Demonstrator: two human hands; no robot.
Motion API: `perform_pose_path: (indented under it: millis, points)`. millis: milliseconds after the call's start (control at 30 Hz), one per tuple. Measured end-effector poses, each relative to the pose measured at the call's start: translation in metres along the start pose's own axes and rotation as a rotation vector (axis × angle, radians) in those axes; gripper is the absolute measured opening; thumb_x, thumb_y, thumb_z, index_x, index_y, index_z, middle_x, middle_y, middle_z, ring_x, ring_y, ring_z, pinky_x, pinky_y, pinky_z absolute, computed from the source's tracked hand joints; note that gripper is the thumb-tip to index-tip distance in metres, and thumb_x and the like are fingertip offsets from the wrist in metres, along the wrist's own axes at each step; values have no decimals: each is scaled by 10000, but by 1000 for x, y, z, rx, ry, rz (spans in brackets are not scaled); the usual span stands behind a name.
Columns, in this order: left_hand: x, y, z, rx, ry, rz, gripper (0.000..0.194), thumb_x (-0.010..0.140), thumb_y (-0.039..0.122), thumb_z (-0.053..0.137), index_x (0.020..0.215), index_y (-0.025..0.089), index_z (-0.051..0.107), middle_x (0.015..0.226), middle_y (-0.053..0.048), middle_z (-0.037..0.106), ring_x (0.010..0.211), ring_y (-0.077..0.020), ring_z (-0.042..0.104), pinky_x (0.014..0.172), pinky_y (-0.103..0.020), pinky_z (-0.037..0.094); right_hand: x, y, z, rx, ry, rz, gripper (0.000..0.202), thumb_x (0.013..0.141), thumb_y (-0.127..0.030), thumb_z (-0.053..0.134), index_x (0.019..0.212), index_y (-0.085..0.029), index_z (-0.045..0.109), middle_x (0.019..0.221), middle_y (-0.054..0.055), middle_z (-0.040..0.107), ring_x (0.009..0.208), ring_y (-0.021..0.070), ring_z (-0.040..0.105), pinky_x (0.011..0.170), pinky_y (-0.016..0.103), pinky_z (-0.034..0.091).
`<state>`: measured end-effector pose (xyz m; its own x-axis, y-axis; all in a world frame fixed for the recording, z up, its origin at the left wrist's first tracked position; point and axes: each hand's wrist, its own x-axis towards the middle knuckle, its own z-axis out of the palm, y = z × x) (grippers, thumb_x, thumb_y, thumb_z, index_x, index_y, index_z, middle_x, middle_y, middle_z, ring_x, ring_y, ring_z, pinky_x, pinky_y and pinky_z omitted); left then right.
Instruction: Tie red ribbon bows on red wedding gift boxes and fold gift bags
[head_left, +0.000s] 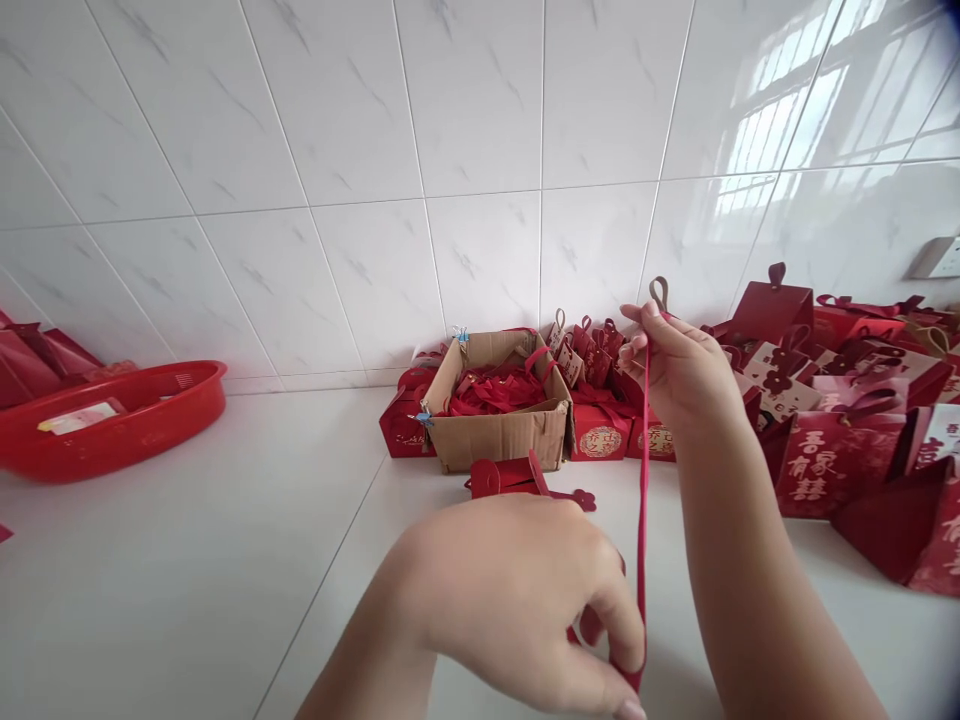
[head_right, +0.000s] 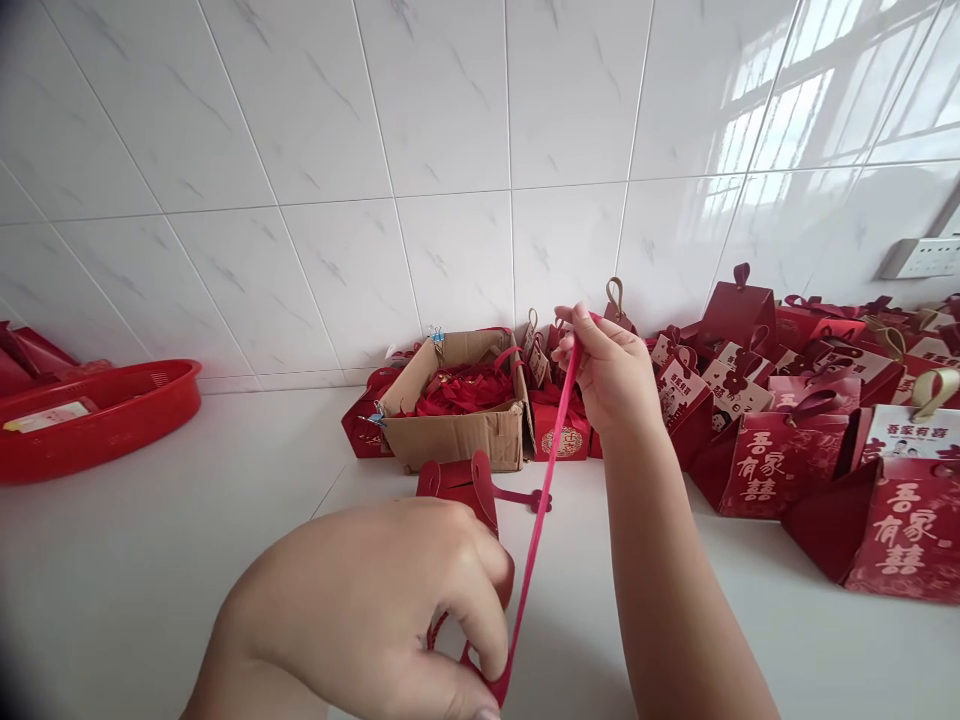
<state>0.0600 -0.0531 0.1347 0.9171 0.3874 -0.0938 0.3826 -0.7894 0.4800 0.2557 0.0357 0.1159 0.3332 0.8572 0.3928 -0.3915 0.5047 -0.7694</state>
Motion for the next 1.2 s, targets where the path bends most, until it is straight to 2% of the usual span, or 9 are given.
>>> perform_pose_path:
  millis: [167, 300, 400, 500, 600, 767, 933, 1067, 1200]
  points:
    - [9, -2, 18, 37, -46, 84, 49, 689, 159, 712, 646, 181, 706, 600, 48, 613, 548, -100, 536, 484, -237, 391, 5, 8, -6, 0, -15, 26, 248, 696, -368, 776, 822, -165, 710, 524, -59, 508, 469, 55, 503, 506, 178, 499]
    - [11, -5, 16, 3, -123, 55, 55, 704, 215, 702, 751, 209, 730, 633, 47, 615, 565, -106, 544, 498, -237, 393, 7, 12, -7, 31, -22, 15, 224, 696, -330, 785, 818, -163, 700, 543, -53, 532, 488, 52, 522, 506, 168, 498]
    - [4, -11, -1, -6, -118, -158, 211, 703, 193, 643, 897, 244, 709, 680, 45, 620, 558, -106, 543, 457, -214, 365, 9, 12, -9, 87, -2, -91, 187, 677, -297, 803, 731, -199, 654, 574, -61, 528, 515, 51, 520, 524, 167, 503]
    - [-9, -26, -18, 40, 48, -416, 171, 707, 193, 541, 831, 224, 655, 710, 21, 615, 551, -114, 518, 437, -213, 336, 8, 8, -11, 65, -13, -154, 169, 741, -348, 745, 716, -223, 634, 611, -47, 543, 553, 69, 540, 538, 187, 505]
    - [-16, -47, -27, 93, 170, -591, 154, 727, 276, 508, 826, 218, 610, 858, -19, 625, 638, -144, 542, 481, -225, 365, 5, 2, -13, -16, -42, -97, 170, 762, -357, 713, 736, -202, 648, 727, -5, 595, 612, 88, 568, 533, 204, 484]
    - [-6, -74, -27, 127, 107, -776, 340, 733, 446, 523, 1018, 270, 574, 1164, -62, 548, 790, -198, 594, 574, -274, 438, -6, -3, -10, -397, -390, 142, 255, 787, -400, 675, 724, -161, 616, 619, -20, 506, 481, 51, 380, 443, 208, 294]
    - [10, -82, -22, 100, 28, -766, 466, 719, 550, 522, 1116, 306, 549, 1268, -63, 496, 911, -240, 600, 662, -326, 479, -11, -1, -6, -938, -796, 322, 463, 847, -476, 555, 538, -178, 381, 519, -62, 244, 473, 63, 182, 452, 256, 148]
    - [14, -84, -20, 104, 9, -734, 508, 708, 596, 516, 1116, 295, 554, 1235, -64, 530, 965, -262, 588, 680, -337, 477, -8, 3, -10, -1114, -1062, 446, 379, 862, -433, 499, 582, -178, 500, 529, -52, 265, 475, 78, 210, 448, 259, 170]
    - [15, -87, -20, 103, -10, -743, 525, 713, 607, 511, 1138, 301, 546, 1228, -62, 537, 974, -265, 590, 699, -344, 473, -7, 3, -13, -1195, -1123, 488, 325, 858, -411, 487, 659, -179, 596, 521, -50, 275, 469, 84, 225, 443, 259, 176]
